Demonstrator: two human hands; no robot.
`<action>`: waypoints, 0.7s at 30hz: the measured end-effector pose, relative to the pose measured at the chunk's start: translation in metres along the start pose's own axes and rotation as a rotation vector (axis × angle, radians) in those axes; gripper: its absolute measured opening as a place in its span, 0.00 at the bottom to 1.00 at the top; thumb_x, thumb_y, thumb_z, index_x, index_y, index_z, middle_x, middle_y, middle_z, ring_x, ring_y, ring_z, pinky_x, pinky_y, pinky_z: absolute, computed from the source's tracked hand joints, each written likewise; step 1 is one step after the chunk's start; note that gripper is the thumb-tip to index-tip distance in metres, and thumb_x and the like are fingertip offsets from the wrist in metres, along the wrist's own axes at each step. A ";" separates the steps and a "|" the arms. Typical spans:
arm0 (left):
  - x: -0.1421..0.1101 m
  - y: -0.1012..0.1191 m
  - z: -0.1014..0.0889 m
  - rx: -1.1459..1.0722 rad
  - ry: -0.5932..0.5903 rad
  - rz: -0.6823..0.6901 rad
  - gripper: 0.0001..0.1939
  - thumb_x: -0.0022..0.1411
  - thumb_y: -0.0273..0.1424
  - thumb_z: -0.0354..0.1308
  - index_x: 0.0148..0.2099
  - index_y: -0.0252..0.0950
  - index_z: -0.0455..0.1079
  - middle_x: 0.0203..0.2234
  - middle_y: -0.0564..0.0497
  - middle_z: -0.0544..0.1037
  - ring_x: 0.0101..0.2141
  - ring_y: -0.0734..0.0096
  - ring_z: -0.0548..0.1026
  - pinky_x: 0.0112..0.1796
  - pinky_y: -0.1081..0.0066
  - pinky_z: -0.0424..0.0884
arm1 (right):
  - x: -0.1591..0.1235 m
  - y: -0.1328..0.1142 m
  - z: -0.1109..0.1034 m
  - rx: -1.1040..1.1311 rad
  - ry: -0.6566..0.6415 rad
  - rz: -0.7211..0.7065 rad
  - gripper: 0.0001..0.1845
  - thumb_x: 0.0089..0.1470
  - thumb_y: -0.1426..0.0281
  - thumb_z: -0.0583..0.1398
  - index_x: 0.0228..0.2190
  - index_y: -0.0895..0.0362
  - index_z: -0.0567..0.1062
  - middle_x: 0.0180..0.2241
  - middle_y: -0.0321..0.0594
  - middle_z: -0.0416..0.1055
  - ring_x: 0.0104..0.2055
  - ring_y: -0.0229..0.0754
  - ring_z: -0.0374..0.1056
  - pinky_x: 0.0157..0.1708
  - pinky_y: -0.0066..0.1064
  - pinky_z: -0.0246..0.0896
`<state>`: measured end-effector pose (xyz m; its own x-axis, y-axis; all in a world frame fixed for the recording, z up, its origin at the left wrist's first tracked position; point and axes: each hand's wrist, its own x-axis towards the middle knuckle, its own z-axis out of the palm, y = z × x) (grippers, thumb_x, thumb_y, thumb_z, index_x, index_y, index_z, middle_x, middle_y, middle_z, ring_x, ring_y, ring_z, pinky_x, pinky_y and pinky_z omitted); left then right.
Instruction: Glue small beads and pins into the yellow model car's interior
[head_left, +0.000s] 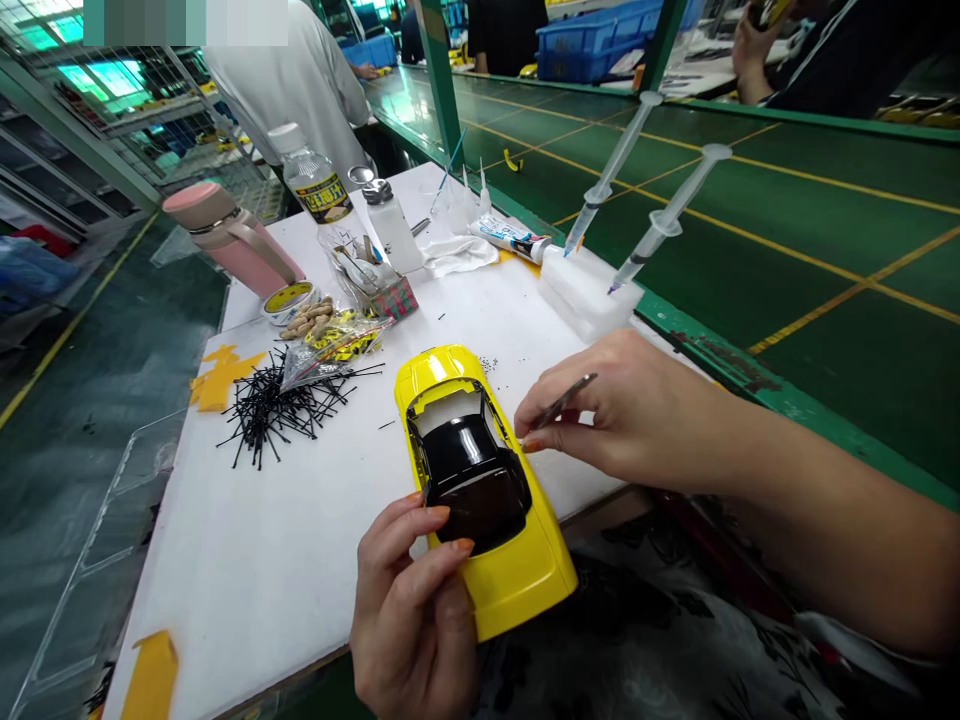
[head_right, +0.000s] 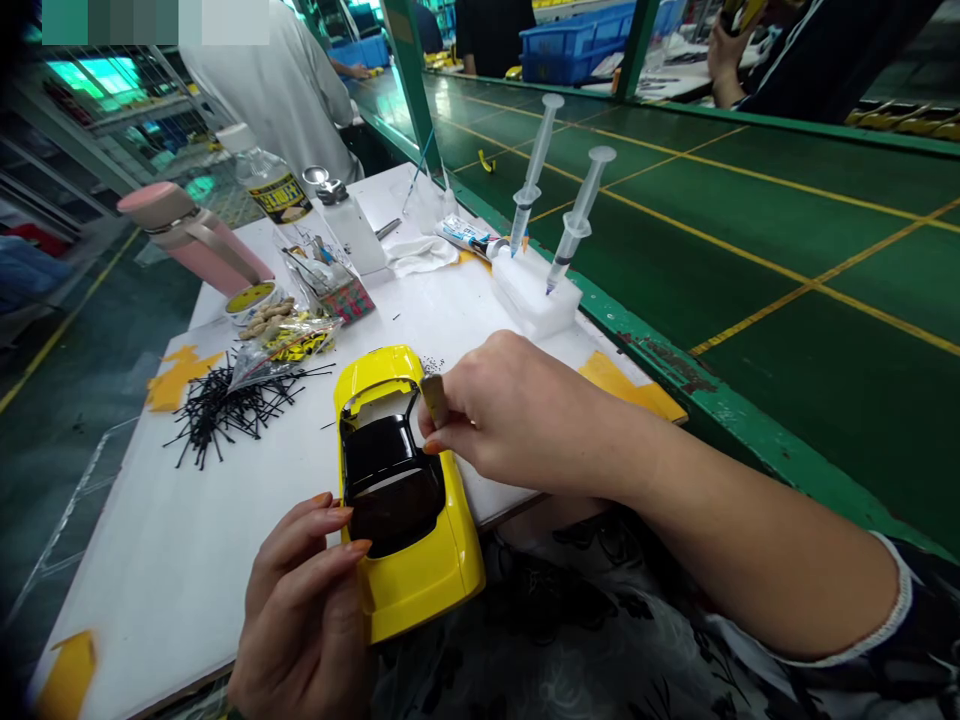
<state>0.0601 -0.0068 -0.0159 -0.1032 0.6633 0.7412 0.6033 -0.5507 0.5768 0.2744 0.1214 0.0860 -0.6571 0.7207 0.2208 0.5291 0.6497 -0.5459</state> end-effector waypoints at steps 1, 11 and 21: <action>0.000 0.000 0.000 0.000 -0.002 0.001 0.13 0.63 0.15 0.57 0.44 0.35 0.77 0.47 0.43 0.79 0.54 0.55 0.76 0.54 0.53 0.75 | -0.002 0.003 -0.002 0.035 0.030 -0.010 0.06 0.55 0.73 0.68 0.29 0.50 0.85 0.28 0.32 0.82 0.29 0.41 0.77 0.30 0.31 0.65; 0.001 -0.001 0.000 -0.002 -0.008 0.016 0.15 0.61 0.13 0.57 0.44 0.34 0.77 0.47 0.43 0.79 0.54 0.56 0.76 0.54 0.53 0.73 | -0.046 0.011 0.016 0.262 0.325 0.238 0.15 0.59 0.76 0.56 0.37 0.54 0.83 0.22 0.32 0.78 0.20 0.37 0.70 0.22 0.28 0.61; 0.000 0.002 0.003 0.008 0.016 -0.008 0.14 0.63 0.14 0.56 0.44 0.35 0.77 0.47 0.44 0.79 0.54 0.56 0.76 0.55 0.54 0.73 | -0.072 0.009 0.083 0.054 0.331 0.125 0.25 0.60 0.77 0.54 0.56 0.63 0.78 0.37 0.44 0.84 0.30 0.42 0.79 0.30 0.31 0.71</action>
<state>0.0636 -0.0064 -0.0152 -0.1207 0.6598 0.7417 0.6089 -0.5409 0.5803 0.2814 0.0551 -0.0018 -0.3749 0.8391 0.3941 0.5596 0.5437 -0.6255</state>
